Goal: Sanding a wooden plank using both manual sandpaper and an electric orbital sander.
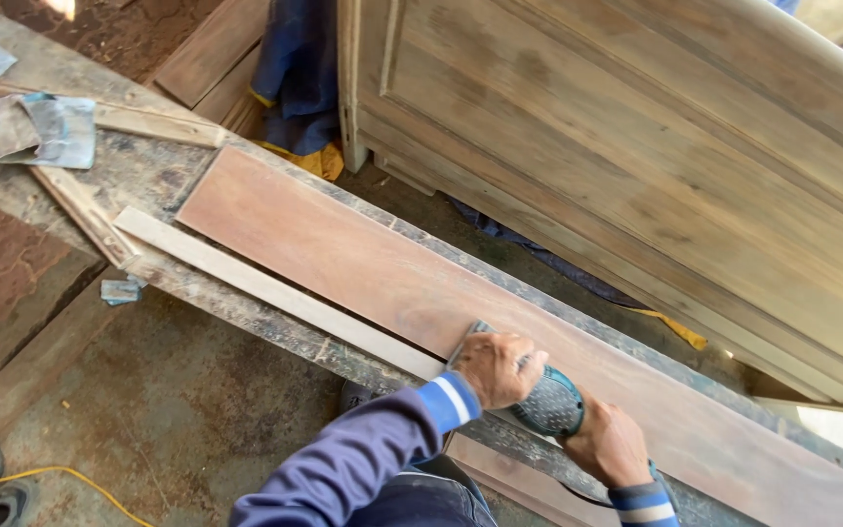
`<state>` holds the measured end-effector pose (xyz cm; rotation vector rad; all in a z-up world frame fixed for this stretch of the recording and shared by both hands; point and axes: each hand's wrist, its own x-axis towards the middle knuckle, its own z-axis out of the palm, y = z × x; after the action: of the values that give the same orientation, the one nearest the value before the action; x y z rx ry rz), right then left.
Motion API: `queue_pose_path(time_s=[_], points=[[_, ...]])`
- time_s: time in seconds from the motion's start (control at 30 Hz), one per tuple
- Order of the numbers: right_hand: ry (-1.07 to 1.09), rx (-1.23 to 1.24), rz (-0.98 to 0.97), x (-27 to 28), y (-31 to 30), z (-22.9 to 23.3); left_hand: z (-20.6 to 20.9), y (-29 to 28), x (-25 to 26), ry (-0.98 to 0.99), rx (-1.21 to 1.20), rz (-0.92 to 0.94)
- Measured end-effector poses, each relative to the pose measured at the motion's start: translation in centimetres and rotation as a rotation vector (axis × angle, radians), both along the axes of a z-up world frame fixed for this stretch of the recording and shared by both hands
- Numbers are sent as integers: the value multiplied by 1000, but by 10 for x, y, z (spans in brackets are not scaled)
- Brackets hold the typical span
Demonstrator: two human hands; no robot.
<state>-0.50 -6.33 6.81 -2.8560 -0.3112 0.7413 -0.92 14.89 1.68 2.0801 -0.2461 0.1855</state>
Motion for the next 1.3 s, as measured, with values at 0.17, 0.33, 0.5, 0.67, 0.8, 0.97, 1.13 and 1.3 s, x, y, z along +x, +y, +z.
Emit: queue_pose_path(time_s=[0.17, 0.33, 0.5, 0.67, 0.8, 0.97, 1.13, 1.3], points=[[21, -80, -115, -10, -77, -4, -4, -82, 6, 86, 26, -122], [31, -146, -196, -21, -152, -19, -11, -154, 2, 26, -2, -135], [25, -151, -226, -29, -191, -20, -5, -190, -6, 107, -2, -162], [1, -115, -219, -29, -193, -17, -3, -195, -12, 26, -55, -85], [18, -143, -165, -23, -171, -12, 8, -169, -8, 38, -3, -89], [-49, -74, -84, -27, -132, -6, 2, -132, -13, -143, -86, -39], [-67, 93, -28, -18, -78, 6, -21, -84, -6, -6, 62, -50], [-115, 115, 21, -10, -39, 0, -11, -33, 4, 17, 119, -48]])
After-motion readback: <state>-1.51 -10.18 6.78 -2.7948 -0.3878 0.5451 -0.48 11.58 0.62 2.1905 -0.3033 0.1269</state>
